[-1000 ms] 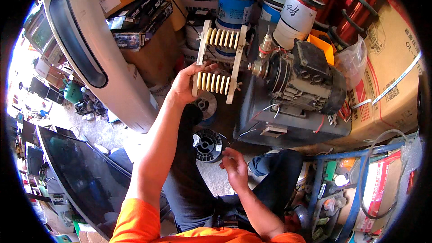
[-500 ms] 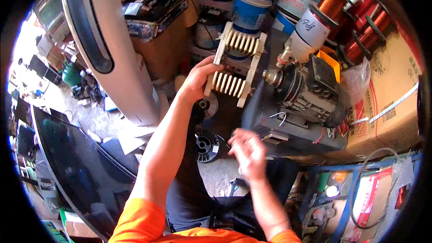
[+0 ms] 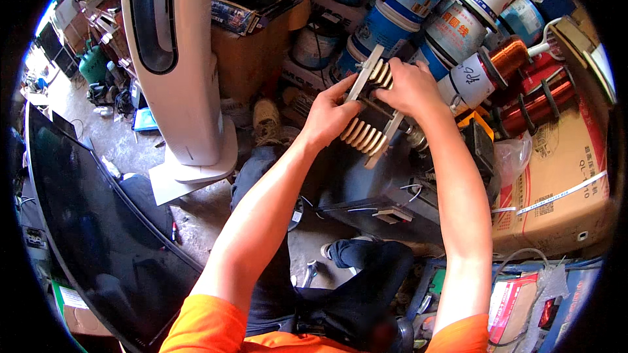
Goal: The person winds copper wire onto a wooden slatted frame attached to a motor. They manually guide the wire into the slots of the frame as it rotates, ensuring the wire is evenly distributed across the slats.
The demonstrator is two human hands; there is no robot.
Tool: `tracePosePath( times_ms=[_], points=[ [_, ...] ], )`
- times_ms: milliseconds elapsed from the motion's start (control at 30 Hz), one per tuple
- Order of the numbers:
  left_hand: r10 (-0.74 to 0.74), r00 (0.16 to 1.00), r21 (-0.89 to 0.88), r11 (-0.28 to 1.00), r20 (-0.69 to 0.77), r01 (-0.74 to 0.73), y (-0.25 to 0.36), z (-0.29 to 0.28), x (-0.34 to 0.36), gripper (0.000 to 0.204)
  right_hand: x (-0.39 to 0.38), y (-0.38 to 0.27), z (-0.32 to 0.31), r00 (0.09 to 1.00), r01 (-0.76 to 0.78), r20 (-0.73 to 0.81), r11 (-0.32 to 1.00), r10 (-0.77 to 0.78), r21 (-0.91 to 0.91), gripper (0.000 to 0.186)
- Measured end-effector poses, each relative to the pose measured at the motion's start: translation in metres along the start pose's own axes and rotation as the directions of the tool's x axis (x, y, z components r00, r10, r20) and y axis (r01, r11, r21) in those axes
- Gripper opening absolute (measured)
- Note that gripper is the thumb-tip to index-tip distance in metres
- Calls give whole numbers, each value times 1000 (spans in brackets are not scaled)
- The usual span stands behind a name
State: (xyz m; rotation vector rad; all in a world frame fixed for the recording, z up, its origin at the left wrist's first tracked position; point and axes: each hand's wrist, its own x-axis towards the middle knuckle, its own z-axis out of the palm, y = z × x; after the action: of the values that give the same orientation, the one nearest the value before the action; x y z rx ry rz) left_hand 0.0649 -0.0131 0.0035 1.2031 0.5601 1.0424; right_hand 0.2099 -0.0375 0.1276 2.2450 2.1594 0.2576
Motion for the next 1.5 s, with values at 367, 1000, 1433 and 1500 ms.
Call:
tracePosePath(
  times_ms=[367, 1000, 1433, 1500],
  points=[
    [44, 999, 20, 999, 9, -45, -11, -3, 6, 59, -2, 7, 15, 944, 171, -267, 980, -193, -104, 35],
    [-164, 969, -375, 900, 182, 223, 4, -14, 3, 56, -39, 11, -12, 937, 163, -319, 986, -144, 33, 50],
    [-99, 992, -176, 978, 80, 111, 2, -3, -3, 54, -11, -1, -35, 993, 48, 111, 999, -50, 18, 39],
    [-81, 995, -153, 984, 63, 90, 5, 0, -3, 53, -9, 2, -26, 996, 67, 65, 998, -67, -3, 35]
  ],
)
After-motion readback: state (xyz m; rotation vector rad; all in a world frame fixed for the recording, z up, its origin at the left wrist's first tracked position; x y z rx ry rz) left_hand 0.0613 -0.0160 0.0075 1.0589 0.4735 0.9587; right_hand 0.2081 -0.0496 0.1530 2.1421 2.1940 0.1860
